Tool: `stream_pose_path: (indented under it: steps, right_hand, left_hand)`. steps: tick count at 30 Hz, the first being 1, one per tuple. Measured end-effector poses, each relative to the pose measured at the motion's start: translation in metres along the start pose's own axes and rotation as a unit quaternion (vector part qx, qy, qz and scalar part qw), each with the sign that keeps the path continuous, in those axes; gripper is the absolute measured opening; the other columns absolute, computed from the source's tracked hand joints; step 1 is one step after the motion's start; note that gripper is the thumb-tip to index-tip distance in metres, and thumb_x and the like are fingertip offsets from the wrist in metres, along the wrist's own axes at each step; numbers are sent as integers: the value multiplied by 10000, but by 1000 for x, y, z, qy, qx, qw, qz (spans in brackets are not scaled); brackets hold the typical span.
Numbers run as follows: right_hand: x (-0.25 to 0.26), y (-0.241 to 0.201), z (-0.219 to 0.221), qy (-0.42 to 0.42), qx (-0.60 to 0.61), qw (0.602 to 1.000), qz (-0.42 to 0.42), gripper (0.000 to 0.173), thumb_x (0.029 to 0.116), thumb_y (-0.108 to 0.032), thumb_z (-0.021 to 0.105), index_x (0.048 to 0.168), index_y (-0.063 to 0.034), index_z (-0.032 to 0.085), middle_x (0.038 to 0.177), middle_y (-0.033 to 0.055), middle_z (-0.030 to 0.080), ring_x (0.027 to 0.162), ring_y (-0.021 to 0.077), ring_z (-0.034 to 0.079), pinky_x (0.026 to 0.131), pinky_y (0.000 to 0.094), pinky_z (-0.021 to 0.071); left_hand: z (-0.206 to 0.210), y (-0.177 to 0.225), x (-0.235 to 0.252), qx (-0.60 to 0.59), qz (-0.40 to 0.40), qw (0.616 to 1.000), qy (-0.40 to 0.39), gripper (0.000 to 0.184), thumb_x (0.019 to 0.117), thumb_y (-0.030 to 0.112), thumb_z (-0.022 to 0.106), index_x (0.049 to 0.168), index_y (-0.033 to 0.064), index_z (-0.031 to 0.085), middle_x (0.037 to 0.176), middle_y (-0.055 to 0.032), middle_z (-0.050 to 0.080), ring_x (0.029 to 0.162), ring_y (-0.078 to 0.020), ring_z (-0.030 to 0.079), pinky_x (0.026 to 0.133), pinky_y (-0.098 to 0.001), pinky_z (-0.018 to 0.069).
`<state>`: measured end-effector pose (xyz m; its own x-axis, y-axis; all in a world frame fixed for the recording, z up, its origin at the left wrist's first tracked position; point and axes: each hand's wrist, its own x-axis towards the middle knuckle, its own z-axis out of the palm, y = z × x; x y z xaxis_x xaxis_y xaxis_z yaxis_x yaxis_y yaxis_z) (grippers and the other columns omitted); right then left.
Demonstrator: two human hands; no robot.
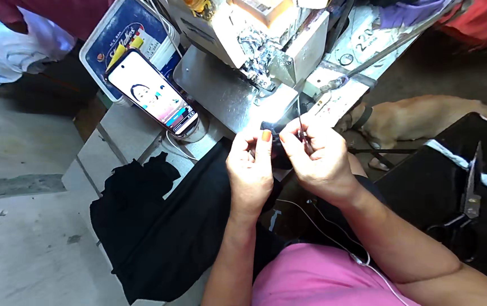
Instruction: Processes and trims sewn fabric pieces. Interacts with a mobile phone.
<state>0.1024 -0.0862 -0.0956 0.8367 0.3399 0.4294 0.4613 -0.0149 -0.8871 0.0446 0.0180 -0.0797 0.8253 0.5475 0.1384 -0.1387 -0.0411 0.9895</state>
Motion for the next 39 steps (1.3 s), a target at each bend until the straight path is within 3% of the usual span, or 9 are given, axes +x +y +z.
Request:
stream_pose_path:
  steps: [5,8,11,13,16,18,21,26,39]
  right_hand:
    - [-6,4,5,30,-73,996,-36,106,907,-32,609,906,70,639,837,76,559,712,-1,488,644,78,396]
    - [-3,7,-2,-3,-7,1000,11,102,945,-48,604,927,44,643,816,11,554,673,-67,468,616,51,394]
    - [1,9,-15,-40,42,998,27,229,983,-35,568,1176,81,610,1011,41,607,802,-69,542,717,60,468]
    - [4,14,-19,-70,42,997,3,358,933,-10,590,1274,97,583,1152,100,613,910,-27,580,769,86,488]
    - [5,18,-17,-64,53,996,-25,212,874,18,624,1075,76,657,1062,90,610,883,-21,577,754,78,487]
    - [4,15,-16,-39,36,998,-20,138,884,11,606,1002,72,647,951,56,590,773,-49,517,683,58,434]
    - [0,12,-15,-13,36,999,9,124,912,-8,620,1011,65,638,903,28,602,718,-73,515,647,49,440]
    - [-3,14,-15,32,70,997,10,102,907,21,641,1008,34,630,923,-19,639,722,-100,552,663,52,486]
    - [-7,9,-13,24,82,996,9,110,908,25,644,1016,29,628,873,-44,641,677,-105,530,630,49,471]
  left_hand:
    - [0,3,-2,8,8,1000,7,125,1019,-16,518,995,63,613,884,54,640,778,-22,671,728,-233,615]
    - [-4,1,-3,80,72,994,-7,74,995,-19,564,1003,22,624,965,49,648,845,33,631,762,-161,557]
    - [-11,2,-3,153,144,977,-42,33,931,-11,669,950,-37,679,1068,-57,695,1028,2,647,881,-147,532]
    - [-12,4,-3,168,165,970,-56,73,889,-16,727,949,-53,710,1081,-101,708,1062,-34,662,900,-161,542]
    - [-10,7,-6,129,151,978,-61,135,840,-46,760,964,-52,708,1059,-67,703,969,-20,672,833,-165,571]
    - [-10,9,-8,64,105,990,-65,237,824,-81,751,1032,-16,657,1053,0,689,903,-1,669,800,-175,586]
    - [-11,10,-10,-10,43,998,-52,351,809,-148,707,1078,50,599,1033,30,698,835,-15,687,756,-193,603]
    - [-14,14,-9,-18,41,997,-57,499,784,-168,682,1197,59,519,1088,38,707,789,7,673,698,-161,580]
    - [-17,17,-10,-2,37,996,-83,708,766,-174,655,1415,-44,405,1237,-18,701,735,46,622,627,-116,513]
